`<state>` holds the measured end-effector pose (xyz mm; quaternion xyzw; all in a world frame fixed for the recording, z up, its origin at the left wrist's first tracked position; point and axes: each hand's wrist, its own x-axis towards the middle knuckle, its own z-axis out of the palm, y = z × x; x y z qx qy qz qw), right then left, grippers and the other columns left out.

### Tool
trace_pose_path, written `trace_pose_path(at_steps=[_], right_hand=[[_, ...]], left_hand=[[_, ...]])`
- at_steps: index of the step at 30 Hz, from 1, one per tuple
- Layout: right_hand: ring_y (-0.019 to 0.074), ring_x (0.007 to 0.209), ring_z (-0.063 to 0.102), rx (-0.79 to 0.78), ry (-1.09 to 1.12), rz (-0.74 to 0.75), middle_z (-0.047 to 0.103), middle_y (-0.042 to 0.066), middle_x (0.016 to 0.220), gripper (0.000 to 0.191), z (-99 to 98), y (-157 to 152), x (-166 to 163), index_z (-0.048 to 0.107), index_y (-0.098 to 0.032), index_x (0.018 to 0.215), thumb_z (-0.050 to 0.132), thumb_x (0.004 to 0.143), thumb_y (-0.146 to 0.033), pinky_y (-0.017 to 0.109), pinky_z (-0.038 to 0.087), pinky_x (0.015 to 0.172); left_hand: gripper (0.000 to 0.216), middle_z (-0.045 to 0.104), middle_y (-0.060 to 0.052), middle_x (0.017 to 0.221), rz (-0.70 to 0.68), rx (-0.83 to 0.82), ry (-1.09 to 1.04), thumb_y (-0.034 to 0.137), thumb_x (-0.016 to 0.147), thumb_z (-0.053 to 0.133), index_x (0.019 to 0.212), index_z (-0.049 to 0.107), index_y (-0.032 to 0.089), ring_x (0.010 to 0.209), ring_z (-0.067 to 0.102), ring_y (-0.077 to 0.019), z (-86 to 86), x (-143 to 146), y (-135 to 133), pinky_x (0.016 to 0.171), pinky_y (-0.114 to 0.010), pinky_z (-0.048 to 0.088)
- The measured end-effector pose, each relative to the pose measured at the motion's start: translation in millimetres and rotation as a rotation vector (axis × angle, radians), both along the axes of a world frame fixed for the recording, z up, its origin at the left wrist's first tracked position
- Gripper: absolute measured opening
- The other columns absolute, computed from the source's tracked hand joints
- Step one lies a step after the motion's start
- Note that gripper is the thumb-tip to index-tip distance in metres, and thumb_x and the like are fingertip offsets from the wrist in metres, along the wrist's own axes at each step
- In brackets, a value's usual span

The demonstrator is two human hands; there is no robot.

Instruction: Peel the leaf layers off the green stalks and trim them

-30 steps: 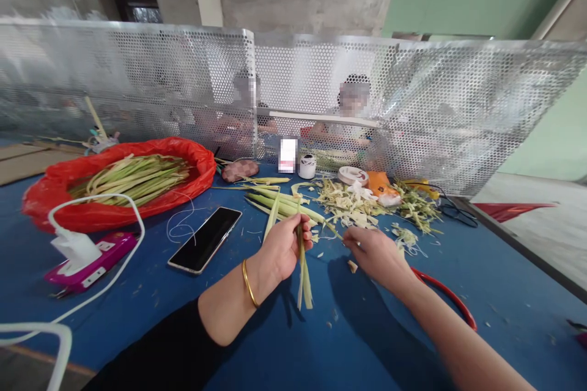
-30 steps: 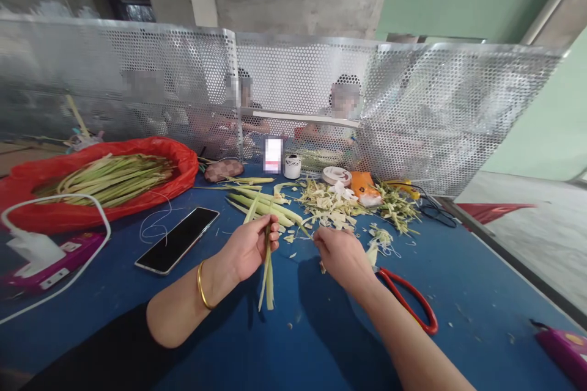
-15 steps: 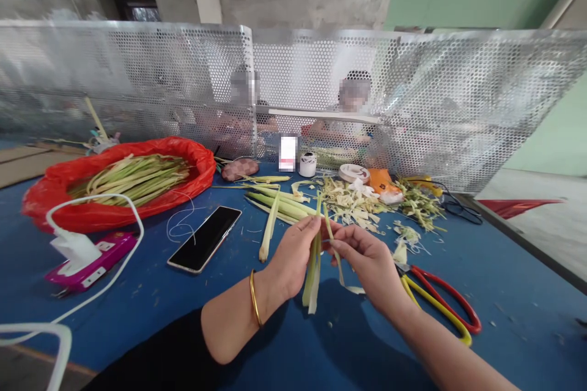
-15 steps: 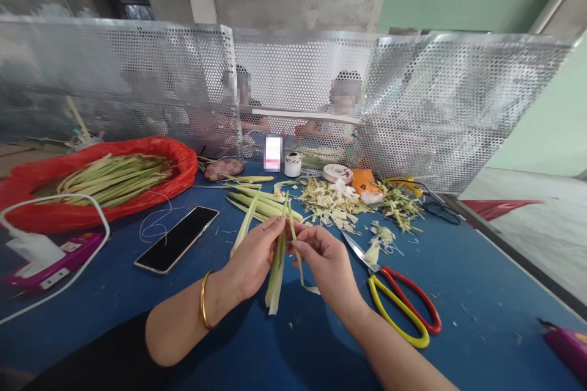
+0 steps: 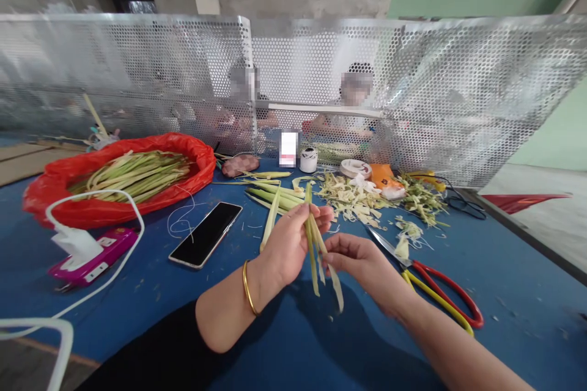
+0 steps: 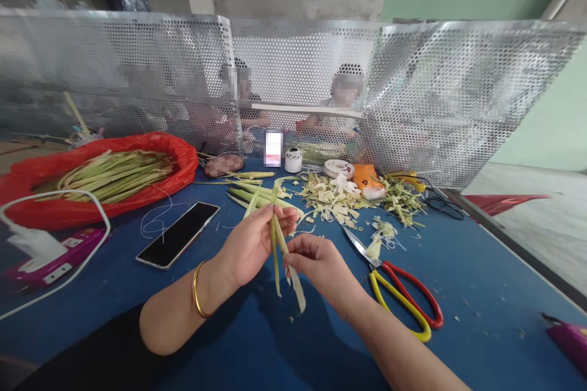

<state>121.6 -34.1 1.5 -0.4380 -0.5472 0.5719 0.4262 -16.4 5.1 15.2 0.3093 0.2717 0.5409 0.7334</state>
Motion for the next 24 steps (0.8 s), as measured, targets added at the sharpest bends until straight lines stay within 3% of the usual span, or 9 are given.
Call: trace_pose_path(at_steps=[2, 7, 16, 24], right_hand=[[0.0129, 0.063, 0.057, -0.008, -0.073, 0.043, 0.064, -0.001, 0.066, 0.022, 0.6, 0, 3, 0.065, -0.016, 0.073, 0.071, 0.074, -0.037, 0.027, 0.044, 0.066], [0.0122, 0.059, 0.056, -0.055, -0.111, -0.008, 0.062, -0.002, 0.062, 0.025, -6.6, 3, 5, 0.065, -0.016, 0.074, 0.071, 0.072, -0.04, 0.025, 0.042, 0.06], [0.0134, 0.057, 0.061, -0.108, -0.03, -0.171, 0.063, -0.002, 0.061, 0.03, -18.2, 4, -3, 0.061, -0.017, 0.074, 0.076, 0.065, -0.041, 0.024, 0.041, 0.055], [0.0131, 0.057, 0.06, -0.101, 0.034, -0.229, 0.061, -0.002, 0.059, 0.029, -21.2, 2, -11, 0.06, -0.017, 0.071, 0.077, 0.064, -0.038, 0.024, 0.04, 0.055]], left_hand=[[0.019, 0.07, -0.01, 0.088, 0.057, -0.016, -0.043, 0.018, 0.09, 0.05, 0.074, 0.06, 0.012, 0.085, 0.067, -0.0183, 4.9, -5, 6, 0.084, -0.033, 0.052], [0.021, 0.069, -0.008, 0.081, 0.123, -0.041, -0.112, 0.017, 0.093, 0.045, 0.078, 0.06, 0.012, 0.076, 0.067, -0.016, 6.7, -11, 15, 0.081, -0.033, 0.053], [0.02, 0.068, -0.008, 0.076, 0.065, -0.093, -0.111, 0.018, 0.092, 0.047, 0.081, 0.062, 0.011, 0.072, 0.067, -0.016, 1.3, -3, 8, 0.078, -0.031, 0.054], [0.024, 0.064, -0.005, 0.068, 0.061, -0.118, -0.116, 0.018, 0.094, 0.043, 0.08, 0.061, 0.011, 0.065, 0.065, -0.0151, 2.5, -3, 7, 0.074, -0.031, 0.054]])
